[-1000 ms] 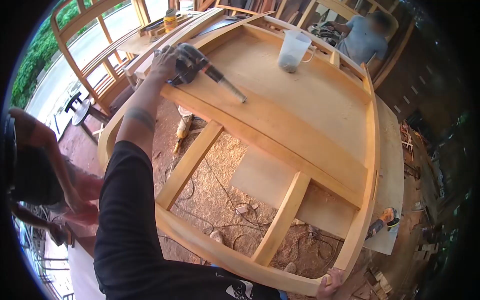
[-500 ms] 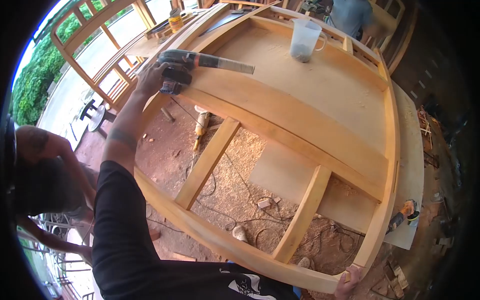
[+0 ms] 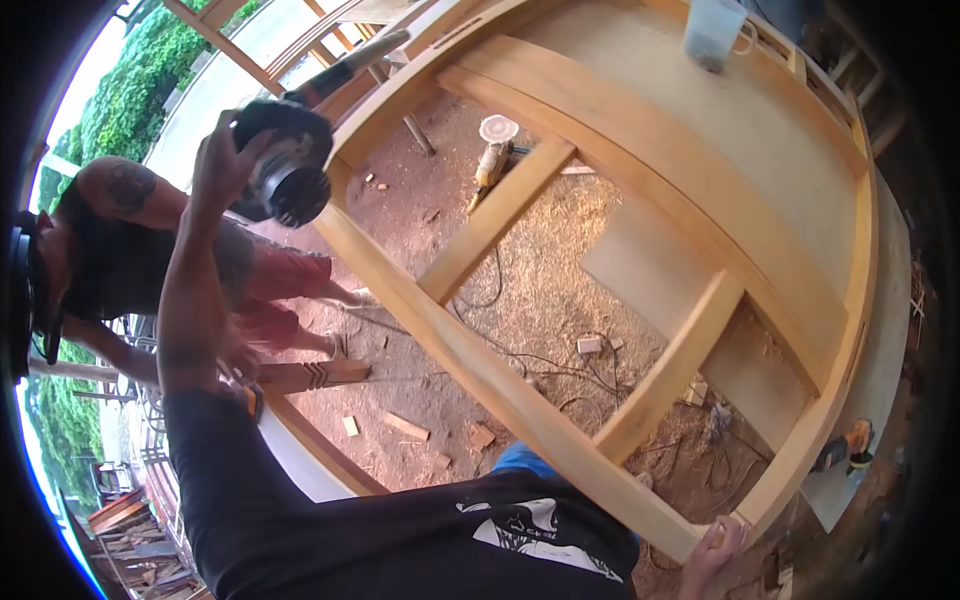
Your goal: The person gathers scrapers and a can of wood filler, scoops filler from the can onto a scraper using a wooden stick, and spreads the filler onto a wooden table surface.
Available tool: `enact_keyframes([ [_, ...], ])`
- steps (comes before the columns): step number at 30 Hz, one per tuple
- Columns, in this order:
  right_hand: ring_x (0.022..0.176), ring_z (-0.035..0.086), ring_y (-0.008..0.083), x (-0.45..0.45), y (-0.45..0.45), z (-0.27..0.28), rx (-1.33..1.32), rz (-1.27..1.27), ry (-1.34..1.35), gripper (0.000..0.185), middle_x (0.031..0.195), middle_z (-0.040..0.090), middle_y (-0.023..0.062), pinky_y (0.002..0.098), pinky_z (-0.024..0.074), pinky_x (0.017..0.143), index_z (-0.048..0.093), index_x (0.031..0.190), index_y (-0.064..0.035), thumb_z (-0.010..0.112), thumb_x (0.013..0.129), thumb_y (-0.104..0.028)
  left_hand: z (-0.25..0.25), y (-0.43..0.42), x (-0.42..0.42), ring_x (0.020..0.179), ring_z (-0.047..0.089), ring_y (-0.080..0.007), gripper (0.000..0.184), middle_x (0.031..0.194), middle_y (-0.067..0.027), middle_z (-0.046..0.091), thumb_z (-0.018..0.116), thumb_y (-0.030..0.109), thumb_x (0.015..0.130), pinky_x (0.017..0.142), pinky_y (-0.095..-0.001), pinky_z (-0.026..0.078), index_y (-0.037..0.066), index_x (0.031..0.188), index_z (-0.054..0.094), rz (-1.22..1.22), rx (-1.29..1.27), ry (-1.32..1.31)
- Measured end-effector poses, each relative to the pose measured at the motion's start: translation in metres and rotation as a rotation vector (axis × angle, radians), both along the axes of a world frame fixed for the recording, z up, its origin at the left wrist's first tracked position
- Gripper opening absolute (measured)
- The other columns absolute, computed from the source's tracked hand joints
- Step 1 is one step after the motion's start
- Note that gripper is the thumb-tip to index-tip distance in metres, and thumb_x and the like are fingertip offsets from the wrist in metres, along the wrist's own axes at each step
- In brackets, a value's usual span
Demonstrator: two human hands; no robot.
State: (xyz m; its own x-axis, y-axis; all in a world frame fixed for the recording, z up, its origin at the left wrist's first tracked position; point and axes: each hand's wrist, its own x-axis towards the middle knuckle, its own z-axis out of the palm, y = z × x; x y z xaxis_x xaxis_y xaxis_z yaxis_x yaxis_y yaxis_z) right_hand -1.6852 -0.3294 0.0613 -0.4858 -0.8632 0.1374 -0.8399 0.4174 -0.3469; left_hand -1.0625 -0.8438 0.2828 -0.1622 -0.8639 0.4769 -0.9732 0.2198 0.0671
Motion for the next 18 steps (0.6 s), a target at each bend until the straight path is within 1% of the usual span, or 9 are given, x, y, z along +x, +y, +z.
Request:
enact_keyframes([
  [3, 0.088, 0.054, 0.0361, 0.007, -0.010, 0.017, 0.044, -0.015, -0.014, 0.009, 0.088, 0.058, 0.0153, 0.0505, 0.0355, 0.099, 0.058, 0.086, -0.0020, 0.055, 0.086, -0.011, 0.014, 0.077, -0.024, 0.090, 0.068, -0.0352, 0.043, 0.093, -0.0232, 0.068, 0.069, 0.029, 0.085, 0.078, -0.0388, 0.051, -0.002, 0.112, 0.056, 0.126, 0.040, -0.006],
  [5, 0.086, 0.055, 0.0350, 0.004, -0.011, 0.018, 0.037, 0.071, 0.075, 0.011, 0.089, 0.059, 0.0149, 0.0477, 0.0362, 0.099, 0.059, 0.088, -0.0027, 0.055, 0.087, -0.013, 0.016, 0.124, -0.042, 0.093, 0.068, -0.0322, 0.043, 0.096, -0.0235, 0.068, 0.069, 0.026, 0.085, 0.080, -0.0369, 0.051, -0.003, 0.114, 0.055, 0.083, 0.052, 0.118],
  [6, 0.088, 0.056, 0.0348, 0.000, -0.009, 0.013, 0.045, 0.068, 0.050, 0.012, 0.089, 0.060, 0.0144, 0.0461, 0.0368, 0.099, 0.059, 0.088, -0.0031, 0.056, 0.086, -0.015, 0.020, 0.151, -0.060, 0.092, 0.068, -0.0266, 0.043, 0.095, -0.0212, 0.069, 0.070, 0.024, 0.085, 0.081, -0.0344, 0.051, -0.003, 0.115, 0.056, 0.099, 0.027, 0.086],
  [9, 0.094, 0.057, 0.0312, -0.004, -0.004, 0.017, 0.100, 0.111, -0.094, 0.015, 0.093, 0.061, 0.0112, 0.0473, 0.0342, 0.103, 0.060, 0.093, -0.0052, 0.059, 0.084, -0.018, 0.026, 0.214, -0.109, 0.088, 0.068, -0.0205, 0.043, 0.092, -0.0180, 0.070, 0.071, 0.024, 0.084, 0.079, -0.0318, 0.051, -0.004, 0.114, 0.058, 0.048, 0.006, 0.101],
  [10, 0.096, 0.058, 0.0295, -0.008, -0.002, 0.022, 0.123, 0.142, -0.152, 0.017, 0.095, 0.062, 0.0098, 0.0487, 0.0327, 0.105, 0.060, 0.095, -0.0060, 0.060, 0.083, -0.018, 0.029, 0.236, -0.140, 0.082, 0.066, -0.0148, 0.038, 0.087, -0.0139, 0.070, 0.072, 0.024, 0.083, 0.075, -0.0293, 0.051, -0.004, 0.108, 0.063, 0.054, 0.101, 0.252],
  [13, 0.101, 0.057, 0.0296, -0.047, 0.013, 0.043, 0.091, 0.443, -0.470, 0.030, 0.105, 0.061, 0.0118, 0.0468, 0.0326, 0.105, 0.060, 0.107, -0.0055, 0.063, 0.081, -0.021, 0.037, 0.305, -0.231, 0.077, 0.064, -0.0123, 0.034, 0.082, -0.0102, 0.070, 0.073, 0.024, 0.082, 0.071, -0.0274, 0.050, -0.004, 0.101, 0.066, 0.173, 0.267, 0.143],
  [15, 0.105, 0.056, 0.0310, -0.094, 0.029, 0.035, 0.036, 0.761, -0.396, 0.042, 0.112, 0.058, 0.0141, 0.0460, 0.0347, 0.103, 0.057, 0.116, -0.0043, 0.065, 0.080, -0.025, 0.033, 0.359, -0.286, 0.071, 0.061, -0.0086, 0.032, 0.079, -0.0051, 0.069, 0.071, 0.028, 0.084, 0.065, -0.0254, 0.048, -0.002, 0.097, 0.068, 0.155, 0.286, 0.258],
  [17, 0.107, 0.054, 0.0319, -0.132, 0.036, 0.019, -0.077, 1.080, -0.283, 0.050, 0.113, 0.057, 0.0152, 0.0474, 0.0367, 0.100, 0.054, 0.118, -0.0014, 0.067, 0.080, -0.031, 0.030, 0.415, -0.322, 0.068, 0.059, -0.0076, 0.031, 0.078, -0.0030, 0.068, 0.070, 0.029, 0.085, 0.063, -0.0241, 0.047, 0.000, 0.095, 0.068, 0.125, 0.193, 0.263],
  [18, 0.108, 0.053, 0.0317, -0.139, 0.037, 0.007, -0.163, 1.140, -0.238, 0.054, 0.114, 0.057, 0.0159, 0.0471, 0.0364, 0.101, 0.053, 0.119, 0.0004, 0.067, 0.080, -0.033, 0.032, 0.444, -0.341, 0.063, 0.058, -0.0067, 0.031, 0.076, -0.0007, 0.066, 0.069, 0.031, 0.087, 0.059, -0.0220, 0.044, 0.002, 0.096, 0.068, 0.058, 0.154, 0.259],
])
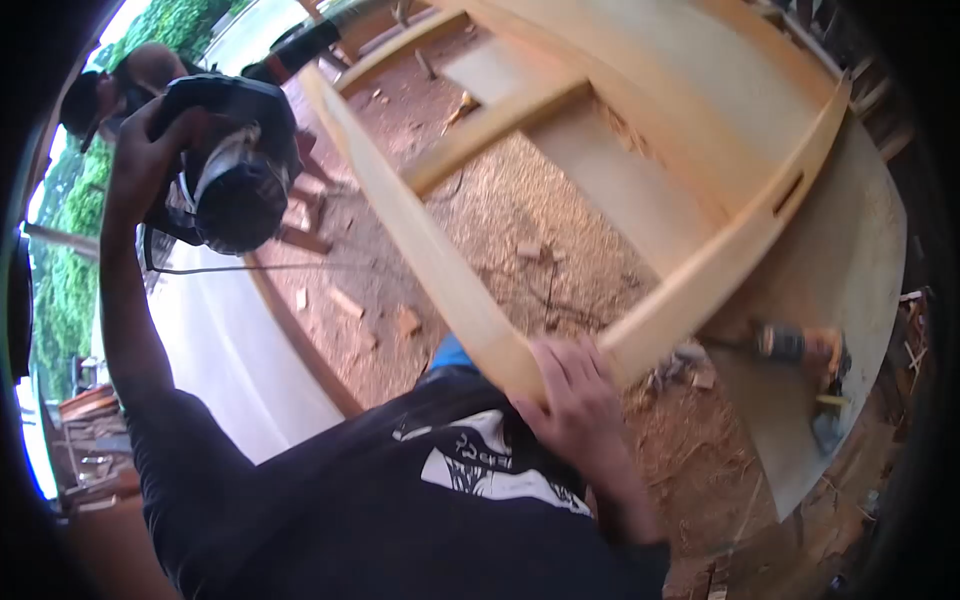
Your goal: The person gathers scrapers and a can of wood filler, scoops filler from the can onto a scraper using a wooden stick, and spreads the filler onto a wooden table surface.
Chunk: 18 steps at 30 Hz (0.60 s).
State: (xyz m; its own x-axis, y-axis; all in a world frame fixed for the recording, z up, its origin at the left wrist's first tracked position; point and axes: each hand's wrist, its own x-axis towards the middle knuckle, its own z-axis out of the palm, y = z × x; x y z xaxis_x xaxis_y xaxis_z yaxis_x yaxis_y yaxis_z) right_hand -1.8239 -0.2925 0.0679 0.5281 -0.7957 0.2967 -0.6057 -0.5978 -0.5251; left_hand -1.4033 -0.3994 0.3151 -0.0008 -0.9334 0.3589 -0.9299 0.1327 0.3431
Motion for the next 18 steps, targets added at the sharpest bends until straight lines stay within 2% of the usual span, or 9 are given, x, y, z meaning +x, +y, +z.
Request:
enact_keyframes([
  [1, 0.109, 0.053, 0.0316, -0.003, 0.004, -0.009, -0.094, 0.032, -0.015, 0.058, 0.115, 0.056, 0.0165, 0.0469, 0.0361, 0.101, 0.051, 0.120, 0.0021, 0.067, 0.080, -0.036, 0.005, 0.035, -0.028, 0.063, 0.058, -0.0063, 0.031, 0.076, -0.0007, 0.066, 0.068, 0.031, 0.087, 0.058, -0.0216, 0.044, 0.002, 0.096, 0.068, 0.099, 0.028, 0.009],
  [3, 0.113, 0.050, 0.0310, -0.011, 0.006, -0.004, -0.058, 0.081, -0.025, 0.066, 0.118, 0.054, 0.0172, 0.0465, 0.0325, 0.104, 0.046, 0.124, 0.0044, 0.067, 0.080, -0.040, 0.030, 0.105, -0.081, 0.063, 0.057, -0.0053, 0.031, 0.076, -0.0008, 0.065, 0.068, 0.031, 0.087, 0.056, -0.0207, 0.043, 0.002, 0.097, 0.066, 0.284, 0.005, 0.030],
  [5, 0.114, 0.048, 0.0304, -0.015, 0.007, -0.003, -0.113, 0.090, 0.026, 0.068, 0.118, 0.053, 0.0167, 0.0457, 0.0315, 0.104, 0.043, 0.126, 0.0038, 0.067, 0.081, -0.041, 0.051, 0.168, -0.111, 0.052, 0.048, -0.0039, 0.026, 0.069, 0.0029, 0.057, 0.065, 0.029, 0.090, 0.048, -0.0204, 0.036, 0.005, 0.096, 0.062, 0.382, -0.022, 0.125],
  [6, 0.115, 0.048, 0.0301, -0.014, 0.008, -0.004, -0.133, 0.109, 0.057, 0.069, 0.119, 0.052, 0.0165, 0.0453, 0.0310, 0.104, 0.042, 0.126, 0.0035, 0.067, 0.081, -0.041, 0.066, 0.199, -0.123, 0.053, 0.047, -0.0025, 0.027, 0.068, 0.0034, 0.056, 0.065, 0.029, 0.090, 0.047, -0.0195, 0.035, 0.004, 0.098, 0.060, 0.393, 0.014, 0.173],
  [7, 0.115, 0.047, 0.0314, -0.012, 0.009, -0.005, -0.131, 0.116, 0.073, 0.069, 0.119, 0.051, 0.0171, 0.0461, 0.0309, 0.104, 0.040, 0.128, 0.0028, 0.067, 0.081, -0.040, 0.073, 0.228, -0.137, 0.053, 0.046, -0.0019, 0.027, 0.068, 0.0042, 0.055, 0.066, 0.028, 0.090, 0.046, -0.0185, 0.034, 0.004, 0.101, 0.060, 0.444, -0.092, 0.183],
  [9, 0.116, 0.046, 0.0339, -0.013, 0.010, -0.009, -0.115, 0.131, 0.117, 0.071, 0.120, 0.050, 0.0184, 0.0478, 0.0307, 0.103, 0.037, 0.131, 0.0015, 0.068, 0.080, -0.037, 0.094, 0.288, -0.155, 0.058, 0.051, -0.0035, 0.027, 0.073, 0.0020, 0.058, 0.065, 0.025, 0.090, 0.050, -0.0189, 0.038, 0.003, 0.106, 0.060, 0.577, -0.144, 0.124],
  [12, 0.111, 0.049, 0.0352, -0.007, 0.009, -0.017, -0.185, 0.116, 0.160, 0.071, 0.117, 0.051, 0.0174, 0.0481, 0.0330, 0.100, 0.036, 0.131, 0.0001, 0.068, 0.081, -0.038, 0.094, 0.361, -0.178, 0.069, 0.055, -0.0054, 0.030, 0.089, -0.0027, 0.064, 0.064, 0.017, 0.090, 0.058, -0.0176, 0.043, 0.002, 0.116, 0.058, 0.717, -0.413, 0.099],
  [15, 0.110, 0.050, 0.0342, -0.001, 0.011, -0.017, -0.211, 0.076, 0.219, 0.071, 0.116, 0.052, 0.0166, 0.0484, 0.0343, 0.099, 0.037, 0.131, -0.0008, 0.069, 0.080, -0.038, 0.094, 0.421, -0.202, 0.080, 0.058, -0.0085, 0.042, 0.099, -0.0061, 0.063, 0.064, 0.015, 0.090, 0.070, -0.0213, 0.046, -0.001, 0.127, 0.052, 0.742, -0.399, -0.087],
  [18, 0.109, 0.051, 0.0329, -0.003, 0.012, -0.019, -0.232, 0.069, 0.223, 0.070, 0.115, 0.053, 0.0161, 0.0469, 0.0353, 0.100, 0.040, 0.129, -0.0011, 0.069, 0.080, -0.041, 0.081, 0.446, -0.247, 0.089, 0.057, -0.0129, 0.053, 0.106, -0.0080, 0.060, 0.069, 0.016, 0.086, 0.079, -0.0268, 0.047, -0.001, 0.131, 0.048, 0.806, -0.247, 0.164],
])
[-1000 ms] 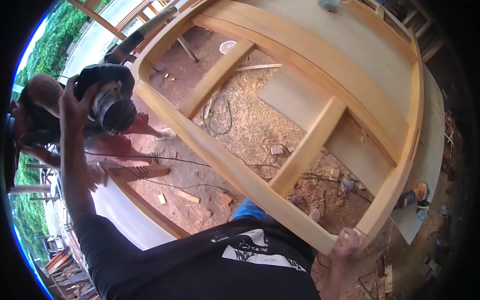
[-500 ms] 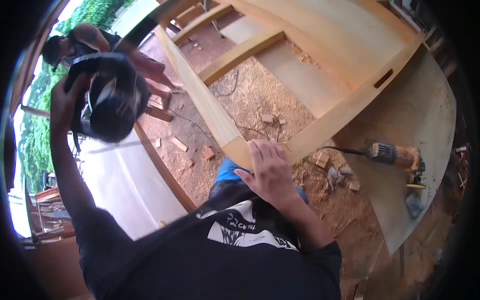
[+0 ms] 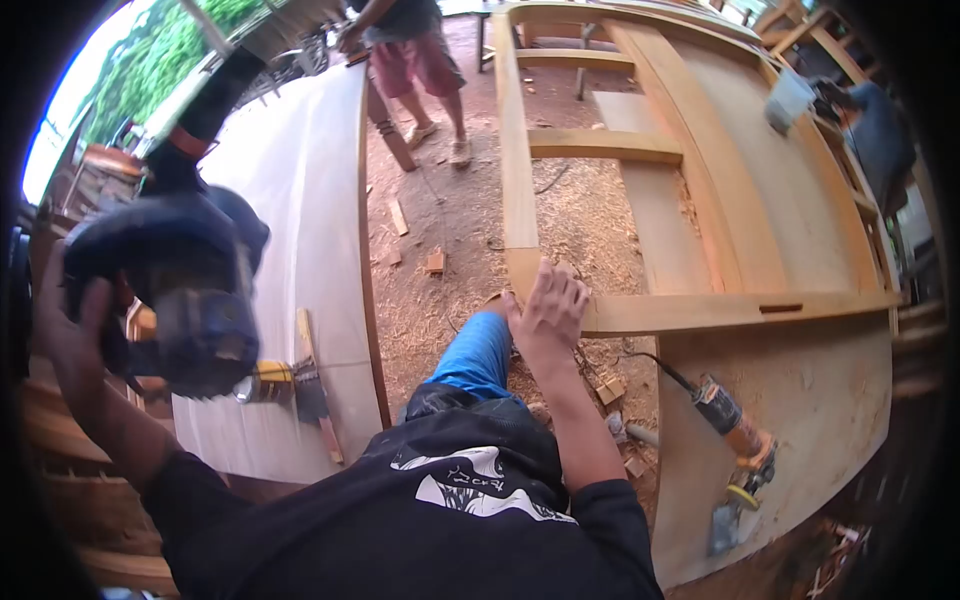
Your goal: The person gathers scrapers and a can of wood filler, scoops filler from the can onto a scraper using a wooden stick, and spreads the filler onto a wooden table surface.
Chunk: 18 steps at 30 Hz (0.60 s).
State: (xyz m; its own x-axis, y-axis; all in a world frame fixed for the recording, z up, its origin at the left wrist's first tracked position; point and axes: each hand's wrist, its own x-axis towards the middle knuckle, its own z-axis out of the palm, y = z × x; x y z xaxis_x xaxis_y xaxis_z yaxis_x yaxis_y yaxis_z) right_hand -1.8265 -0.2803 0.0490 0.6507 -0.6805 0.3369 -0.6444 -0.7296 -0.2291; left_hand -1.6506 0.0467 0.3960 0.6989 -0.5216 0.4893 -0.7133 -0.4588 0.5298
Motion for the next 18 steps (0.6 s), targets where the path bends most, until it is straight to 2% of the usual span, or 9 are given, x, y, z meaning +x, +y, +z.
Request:
enact_keyframes([
  [2, 0.108, 0.052, 0.0327, -0.001, -0.002, -0.002, 0.001, 0.004, -0.033, 0.069, 0.114, 0.054, 0.0160, 0.0459, 0.0363, 0.100, 0.042, 0.128, -0.0011, 0.069, 0.080, -0.042, -0.017, -0.020, -0.041, 0.095, 0.056, -0.0163, 0.053, 0.102, -0.0073, 0.057, 0.077, 0.010, 0.069, 0.085, -0.0306, 0.046, -0.003, 0.115, 0.053, 0.005, 0.185, 0.074],
  [3, 0.107, 0.053, 0.0329, -0.001, -0.001, 0.000, 0.009, 0.004, -0.051, 0.068, 0.113, 0.055, 0.0160, 0.0459, 0.0369, 0.100, 0.042, 0.128, -0.0012, 0.069, 0.080, -0.041, -0.041, -0.017, -0.051, 0.091, 0.055, -0.0146, 0.049, 0.096, -0.0069, 0.057, 0.077, 0.009, 0.064, 0.081, -0.0303, 0.047, 0.000, 0.106, 0.053, 0.035, 0.178, 0.094],
  [5, 0.106, 0.055, 0.0332, 0.000, -0.003, -0.002, 0.011, 0.009, -0.082, 0.066, 0.111, 0.056, 0.0162, 0.0456, 0.0382, 0.099, 0.043, 0.128, -0.0014, 0.069, 0.081, -0.040, -0.048, -0.028, -0.075, 0.078, 0.054, -0.0126, 0.047, 0.081, -0.0085, 0.056, 0.080, 0.014, 0.062, 0.072, -0.0295, 0.046, 0.002, 0.097, 0.052, 0.026, 0.457, 0.287],
  [7, 0.104, 0.056, 0.0333, -0.001, -0.004, -0.005, 0.001, 0.015, -0.098, 0.065, 0.109, 0.058, 0.0164, 0.0454, 0.0397, 0.097, 0.043, 0.128, -0.0018, 0.069, 0.081, -0.038, -0.069, -0.011, -0.080, 0.072, 0.053, -0.0140, 0.046, 0.075, -0.0082, 0.055, 0.081, 0.016, 0.062, 0.067, -0.0304, 0.044, 0.002, 0.094, 0.052, -0.069, 0.539, 0.468],
  [9, 0.104, 0.057, 0.0329, -0.005, -0.003, -0.005, -0.009, 0.023, -0.079, 0.063, 0.109, 0.058, 0.0166, 0.0450, 0.0401, 0.096, 0.044, 0.127, -0.0020, 0.068, 0.082, -0.038, -0.088, 0.017, -0.093, 0.066, 0.053, -0.0159, 0.045, 0.072, -0.0082, 0.054, 0.081, 0.017, 0.062, 0.063, -0.0314, 0.044, 0.002, 0.093, 0.052, -0.132, 0.447, 0.585],
  [13, 0.105, 0.057, 0.0334, -0.001, -0.008, -0.018, -0.184, 0.049, -0.107, 0.059, 0.111, 0.059, 0.0164, 0.0455, 0.0401, 0.095, 0.046, 0.125, -0.0019, 0.067, 0.084, -0.038, -0.099, 0.065, -0.144, 0.073, 0.061, -0.0181, 0.043, 0.081, -0.0130, 0.063, 0.077, 0.013, 0.067, 0.072, -0.0308, 0.048, 0.001, 0.102, 0.054, -0.094, 0.283, 0.923],
  [14, 0.106, 0.056, 0.0340, -0.004, -0.010, -0.032, -0.239, 0.062, -0.109, 0.057, 0.113, 0.058, 0.0166, 0.0461, 0.0395, 0.096, 0.046, 0.124, -0.0017, 0.067, 0.084, -0.037, -0.103, 0.080, -0.159, 0.078, 0.063, -0.0167, 0.044, 0.085, -0.0136, 0.066, 0.075, 0.011, 0.070, 0.076, -0.0306, 0.049, 0.000, 0.107, 0.055, -0.109, 0.392, 0.930],
  [15, 0.108, 0.055, 0.0347, -0.007, -0.003, -0.032, -0.206, 0.077, -0.120, 0.056, 0.114, 0.058, 0.0172, 0.0463, 0.0391, 0.096, 0.046, 0.124, -0.0018, 0.066, 0.084, -0.035, -0.118, 0.102, -0.179, 0.076, 0.063, -0.0153, 0.043, 0.083, -0.0117, 0.066, 0.074, 0.010, 0.071, 0.074, -0.0304, 0.049, -0.001, 0.108, 0.056, -0.144, 0.407, 0.832],
  [18, 0.112, 0.052, 0.0357, -0.012, 0.021, -0.020, -0.198, 0.150, -0.225, 0.053, 0.119, 0.055, 0.0186, 0.0467, 0.0376, 0.099, 0.048, 0.123, -0.0016, 0.064, 0.085, -0.035, -0.121, 0.149, -0.247, 0.078, 0.063, -0.0152, 0.041, 0.084, -0.0123, 0.065, 0.072, 0.010, 0.073, 0.073, -0.0301, 0.050, -0.002, 0.108, 0.056, 0.165, 0.359, 1.083],
])
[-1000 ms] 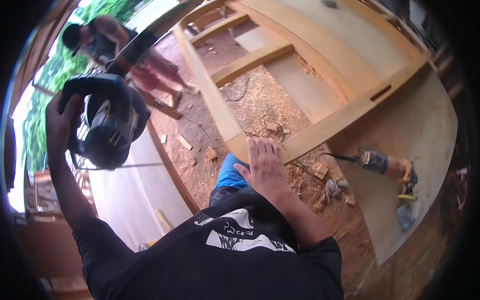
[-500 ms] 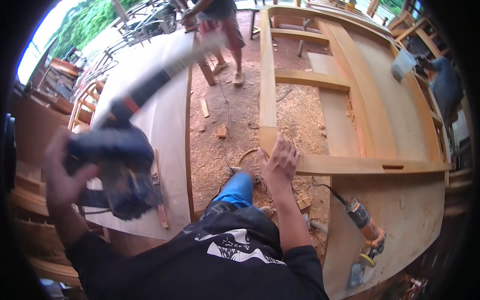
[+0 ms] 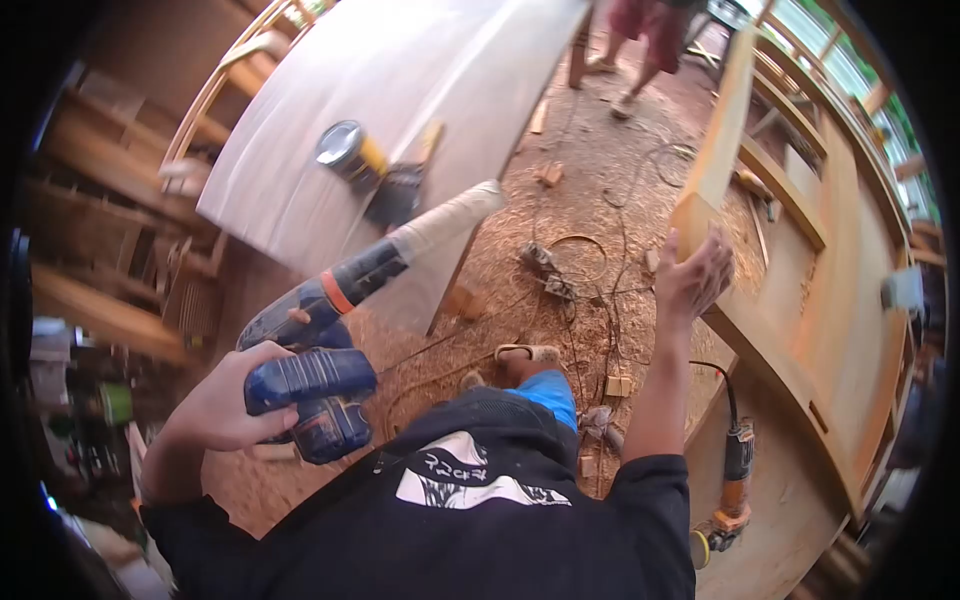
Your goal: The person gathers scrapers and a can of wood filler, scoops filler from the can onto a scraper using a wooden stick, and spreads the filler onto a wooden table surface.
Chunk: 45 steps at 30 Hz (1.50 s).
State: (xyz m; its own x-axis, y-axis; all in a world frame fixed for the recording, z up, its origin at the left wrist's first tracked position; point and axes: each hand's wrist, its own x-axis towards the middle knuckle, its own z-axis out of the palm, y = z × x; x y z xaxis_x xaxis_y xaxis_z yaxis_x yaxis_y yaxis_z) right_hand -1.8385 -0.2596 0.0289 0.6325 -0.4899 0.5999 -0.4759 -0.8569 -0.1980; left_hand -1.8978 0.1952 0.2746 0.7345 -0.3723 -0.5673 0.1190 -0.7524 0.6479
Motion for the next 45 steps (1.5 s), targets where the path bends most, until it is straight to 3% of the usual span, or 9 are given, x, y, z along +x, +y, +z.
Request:
enact_keyframes([
  [4, 0.118, 0.048, 0.0328, 0.004, 0.074, -0.038, 0.258, 0.544, -0.184, 0.050, 0.123, 0.053, 0.0180, 0.0452, 0.0353, 0.102, 0.051, 0.122, -0.0006, 0.063, 0.085, -0.033, -0.002, 0.062, -0.079, 0.081, 0.063, -0.0164, 0.041, 0.087, -0.0144, 0.065, 0.070, 0.011, 0.075, 0.074, -0.0304, 0.050, -0.005, 0.109, 0.056, 0.185, 0.048, 0.001],
  [10, 0.113, 0.053, 0.0317, 0.074, 0.237, -0.086, 0.945, 0.878, 0.315, 0.060, 0.120, 0.054, 0.0232, 0.0395, 0.0435, 0.095, 0.047, 0.124, 0.0048, 0.070, 0.080, -0.031, -0.004, 0.066, -0.170, 0.088, 0.066, -0.0208, 0.051, 0.095, -0.0155, 0.067, 0.071, 0.011, 0.075, 0.082, -0.0311, 0.050, -0.002, 0.121, 0.053, 0.307, 0.045, -0.015],
  [15, 0.112, 0.054, 0.0337, 0.174, 0.302, -0.128, 0.815, 0.627, 0.366, 0.075, 0.120, 0.053, 0.0264, 0.0388, 0.0450, 0.096, 0.041, 0.124, 0.0093, 0.073, 0.076, -0.039, -0.002, 0.035, -0.213, 0.082, 0.066, -0.0192, 0.047, 0.092, -0.0132, 0.068, 0.072, 0.012, 0.074, 0.077, -0.0314, 0.051, 0.000, 0.117, 0.057, 0.485, 0.134, -0.044],
  [18, 0.113, 0.054, 0.0319, 0.209, 0.326, -0.101, 0.887, 0.477, 0.541, 0.083, 0.122, 0.052, 0.0244, 0.0369, 0.0446, 0.097, 0.039, 0.123, 0.0093, 0.077, 0.072, -0.044, 0.008, 0.009, -0.223, 0.100, 0.060, -0.0161, 0.059, 0.107, -0.0113, 0.063, 0.077, 0.009, 0.071, 0.091, -0.0319, 0.046, -0.001, 0.124, 0.050, 0.707, 0.122, 0.126],
  [19, 0.114, 0.054, 0.0310, 0.212, 0.331, -0.084, 0.924, 0.438, 0.624, 0.086, 0.122, 0.052, 0.0231, 0.0360, 0.0444, 0.098, 0.039, 0.123, 0.0092, 0.078, 0.070, -0.046, 0.007, 0.002, -0.227, 0.088, 0.063, -0.0149, 0.054, 0.098, -0.0101, 0.065, 0.076, 0.008, 0.070, 0.081, -0.0299, 0.050, -0.002, 0.119, 0.053, 0.635, 0.169, -0.004],
  [21, 0.112, 0.055, 0.0284, 0.212, 0.344, -0.060, 0.857, 0.318, 0.694, 0.074, 0.121, 0.052, 0.0190, 0.0355, 0.0451, 0.095, 0.040, 0.123, 0.0065, 0.073, 0.077, -0.041, 0.014, -0.019, -0.227, 0.110, 0.056, -0.0281, 0.054, 0.118, -0.0172, 0.057, 0.067, 0.007, 0.074, 0.095, -0.0352, 0.042, 0.001, 0.125, 0.049, 0.693, 0.151, 0.090],
  [26, 0.103, 0.056, 0.0237, 0.247, 0.386, -0.083, 0.715, 0.058, 0.693, 0.036, 0.115, 0.054, 0.0129, 0.0358, 0.0467, 0.086, 0.040, 0.123, 0.0023, 0.046, 0.094, -0.017, 0.020, -0.061, -0.236, 0.105, 0.057, -0.0265, 0.054, 0.112, -0.0160, 0.058, 0.067, 0.005, 0.073, 0.094, -0.0354, 0.043, -0.001, 0.124, 0.049, 0.818, 0.168, 0.000],
  [35, 0.105, 0.064, 0.0240, 0.264, 0.369, -0.090, 1.198, 0.148, 0.768, 0.045, 0.114, 0.065, 0.0135, 0.0387, 0.0489, 0.092, 0.056, 0.116, 0.0013, 0.068, 0.079, -0.021, 0.015, -0.086, -0.250, 0.101, 0.058, -0.0270, 0.050, 0.106, -0.0158, 0.060, 0.070, 0.008, 0.073, 0.091, -0.0354, 0.045, -0.001, 0.119, 0.053, 0.971, 0.155, -0.023],
  [45, 0.090, 0.065, 0.0214, 0.320, 0.382, -0.140, 1.798, -0.273, 0.517, 0.062, 0.110, 0.066, 0.0114, 0.0363, 0.0528, 0.079, 0.059, 0.109, 0.0014, 0.086, 0.053, -0.006, 0.009, -0.066, -0.230, 0.100, 0.058, -0.0241, 0.049, 0.105, -0.0143, 0.061, 0.073, 0.018, 0.078, 0.090, -0.0351, 0.045, -0.002, 0.118, 0.053, 0.951, 0.147, -0.050],
])
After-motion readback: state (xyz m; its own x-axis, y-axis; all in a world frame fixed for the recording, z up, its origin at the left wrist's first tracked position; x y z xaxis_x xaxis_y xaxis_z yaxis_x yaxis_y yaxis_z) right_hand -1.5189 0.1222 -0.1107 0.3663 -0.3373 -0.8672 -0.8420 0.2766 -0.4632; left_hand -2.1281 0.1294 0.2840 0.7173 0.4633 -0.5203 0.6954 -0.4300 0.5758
